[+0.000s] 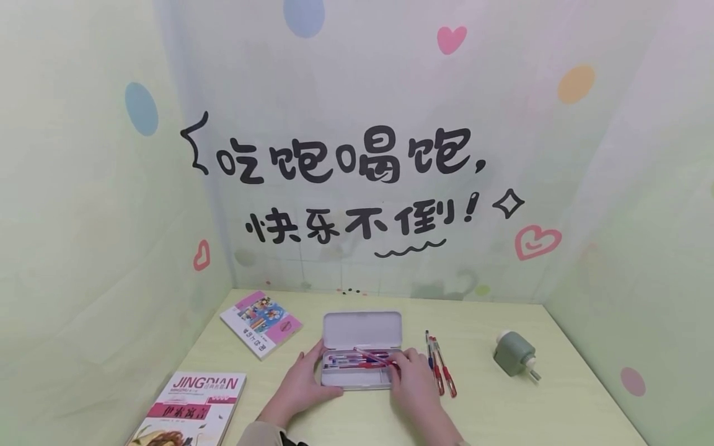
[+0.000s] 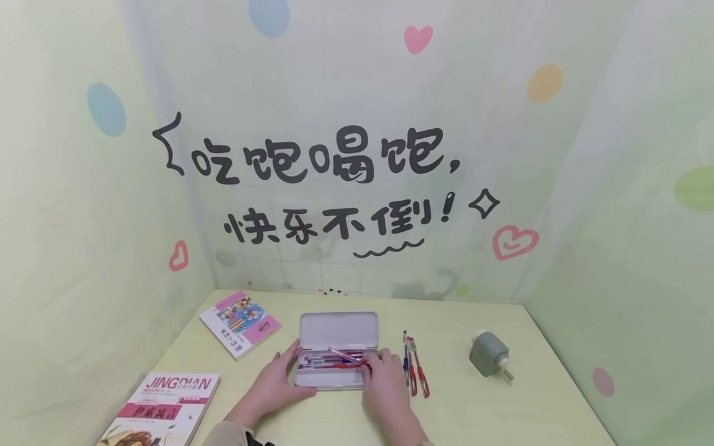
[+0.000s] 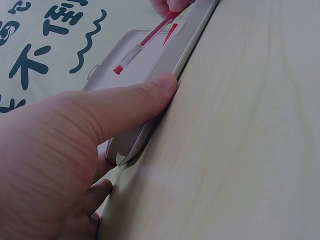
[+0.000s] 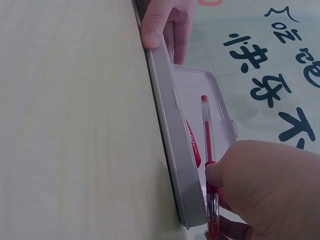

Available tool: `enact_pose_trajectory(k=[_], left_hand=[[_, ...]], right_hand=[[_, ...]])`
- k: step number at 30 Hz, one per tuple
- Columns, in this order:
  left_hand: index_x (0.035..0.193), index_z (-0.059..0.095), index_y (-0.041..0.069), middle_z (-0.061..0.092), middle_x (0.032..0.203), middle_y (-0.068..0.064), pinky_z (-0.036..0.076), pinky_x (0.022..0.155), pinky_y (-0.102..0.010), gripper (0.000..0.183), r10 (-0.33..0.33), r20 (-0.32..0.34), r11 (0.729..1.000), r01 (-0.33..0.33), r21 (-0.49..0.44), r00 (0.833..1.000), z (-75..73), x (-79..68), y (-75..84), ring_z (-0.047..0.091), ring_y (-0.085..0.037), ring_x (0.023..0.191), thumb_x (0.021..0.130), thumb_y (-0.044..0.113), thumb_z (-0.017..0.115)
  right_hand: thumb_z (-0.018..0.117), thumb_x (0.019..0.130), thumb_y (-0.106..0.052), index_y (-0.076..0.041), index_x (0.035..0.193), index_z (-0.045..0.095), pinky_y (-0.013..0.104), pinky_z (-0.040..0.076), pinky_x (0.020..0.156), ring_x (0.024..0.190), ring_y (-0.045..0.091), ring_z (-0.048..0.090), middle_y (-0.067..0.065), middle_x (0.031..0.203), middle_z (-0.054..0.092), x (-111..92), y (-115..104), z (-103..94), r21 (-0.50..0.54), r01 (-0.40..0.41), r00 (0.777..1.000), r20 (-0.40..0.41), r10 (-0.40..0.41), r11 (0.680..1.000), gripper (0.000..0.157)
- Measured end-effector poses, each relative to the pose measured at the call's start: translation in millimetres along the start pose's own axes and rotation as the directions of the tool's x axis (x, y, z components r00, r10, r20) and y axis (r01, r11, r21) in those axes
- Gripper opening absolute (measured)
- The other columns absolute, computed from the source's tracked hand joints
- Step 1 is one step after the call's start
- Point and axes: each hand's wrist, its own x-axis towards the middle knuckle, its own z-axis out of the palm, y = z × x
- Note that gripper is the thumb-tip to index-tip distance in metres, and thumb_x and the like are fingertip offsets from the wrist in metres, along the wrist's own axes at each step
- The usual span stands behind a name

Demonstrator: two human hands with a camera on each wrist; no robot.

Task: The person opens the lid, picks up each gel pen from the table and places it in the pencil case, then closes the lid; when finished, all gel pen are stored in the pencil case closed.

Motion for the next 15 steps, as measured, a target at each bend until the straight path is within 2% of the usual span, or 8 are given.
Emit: enact_pose_trajectory(k=[6,10,15], left_hand=[[0.174,0.031,0.012,0.053,0.17,-0.012,0.02,0.136,-0.074,0.134,0.027,-0.007,1.0,-0.027,0.015,1.0,-0.3,-0.1,1.0,0.034,-0.061,0.16,0.067,0.054,0.101],[0.174,0.031,0.013,0.051,0.171,-0.013,0.021,0.135,-0.075,0.134,0.018,-0.002,1.0,-0.018,0.013,1.0,0.0,-0.3,0.7,0.034,-0.062,0.16,0.068,0.054,0.101],[0.175,0.032,0.016,0.051,0.172,-0.013,0.022,0.134,-0.077,0.133,0.007,-0.003,1.0,-0.007,0.008,1.0,0.6,-0.6,0.7,0.033,-0.064,0.159,0.067,0.054,0.101]], right_hand=[[0.077,0.101,-0.018,-0.021,0.108,0.08,0.041,0.056,0.084,0.096,0.018,0.058,-0.002,0.105,0.067,2.1,-6.1,2.7,-0.046,0.067,0.997,-0.029,-0.069,0.997,0.008],[0.078,0.099,-0.015,-0.02,0.105,0.08,0.042,0.058,0.085,0.096,0.019,0.06,-0.001,0.105,0.068,4.3,-10.6,8.0,-0.064,0.12,0.992,-0.042,-0.123,0.991,0.008],[0.08,0.097,-0.016,-0.02,0.105,0.081,0.042,0.057,0.086,0.095,0.018,0.059,-0.003,0.102,0.066,7.3,-18.8,13.2,-0.076,0.143,0.989,-0.025,-0.145,0.987,0.009]])
